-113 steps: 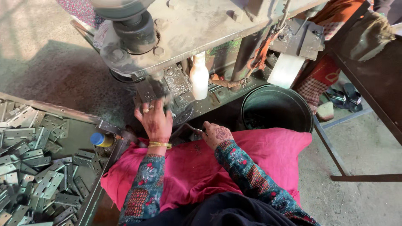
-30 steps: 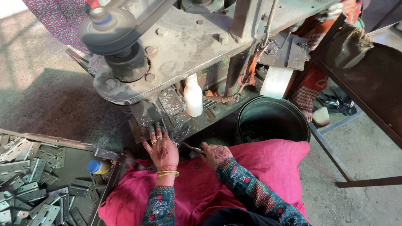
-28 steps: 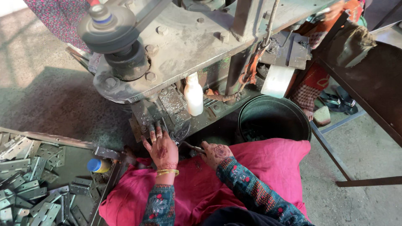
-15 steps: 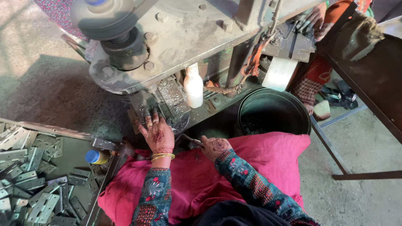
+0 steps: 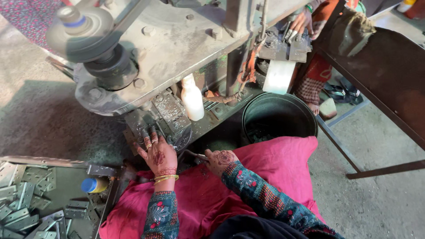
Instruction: The person repeatedly picks small metal brackets from a bin, places them into a press machine, and operates the lever to process them. The processed pieces are dropped into a bucket below. The task is performed continuously with one hand feeding parts and the other hand pulling the lever.
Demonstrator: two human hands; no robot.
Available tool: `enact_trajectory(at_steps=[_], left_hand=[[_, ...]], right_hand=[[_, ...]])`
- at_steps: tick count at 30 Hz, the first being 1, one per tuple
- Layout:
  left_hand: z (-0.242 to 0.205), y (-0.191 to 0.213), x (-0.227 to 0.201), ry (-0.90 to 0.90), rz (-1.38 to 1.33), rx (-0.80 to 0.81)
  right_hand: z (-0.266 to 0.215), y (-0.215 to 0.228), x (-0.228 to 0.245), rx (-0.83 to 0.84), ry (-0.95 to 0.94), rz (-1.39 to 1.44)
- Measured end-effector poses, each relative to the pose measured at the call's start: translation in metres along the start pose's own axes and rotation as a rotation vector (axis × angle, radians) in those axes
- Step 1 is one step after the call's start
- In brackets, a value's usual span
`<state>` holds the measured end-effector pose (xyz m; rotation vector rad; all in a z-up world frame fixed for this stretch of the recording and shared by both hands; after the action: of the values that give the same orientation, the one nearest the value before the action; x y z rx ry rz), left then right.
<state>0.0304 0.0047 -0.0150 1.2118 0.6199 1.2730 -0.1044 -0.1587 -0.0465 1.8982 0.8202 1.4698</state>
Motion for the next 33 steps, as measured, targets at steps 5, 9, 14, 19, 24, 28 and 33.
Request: enact_trajectory(at_steps=[5, 9, 14, 19, 24, 28, 33], left_hand=[[-0.001, 0.000, -0.001, 0.018, -0.084, -0.022], [-0.002, 0.002, -0.003, 0.022, -0.130, -0.109], [-0.003, -0.001, -0.003, 0.029, -0.152, -0.054], [-0.002, 0.002, -0.002, 0.033, -0.147, -0.029], [-0.002, 0.002, -0.003, 0.031, -0.140, -0.090], [-0.003, -0.004, -0.003, 0.028, -0.145, -0.067], [-0.004, -0.007, -0.002, 0.022, -0.133, -0.104]], right_hand=[[0.000, -0.002, -0.002, -0.045, 0.049, -0.005], [0.000, 0.001, 0.000, -0.026, 0.073, -0.036], [-0.002, 0.004, 0.001, -0.018, 0.061, -0.042], [-0.002, 0.004, 0.001, -0.006, 0.059, -0.054], [-0.002, 0.004, 0.000, -0.025, 0.096, -0.053], [-0.001, 0.002, -0.001, -0.011, 0.069, -0.053], [-0.001, 0.001, -0.002, 0.007, 0.060, -0.066]])
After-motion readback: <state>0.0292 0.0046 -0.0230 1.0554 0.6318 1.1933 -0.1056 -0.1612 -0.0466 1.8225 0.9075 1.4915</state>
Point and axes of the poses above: each hand's wrist, its own z-axis towards the middle knuckle, its own y-axis out of the back of the hand, x = y × z, the point moved 4 cm from there along z, towards the middle knuckle, and after that the axes turned 11 degrees about z, right-handed, at the moved point
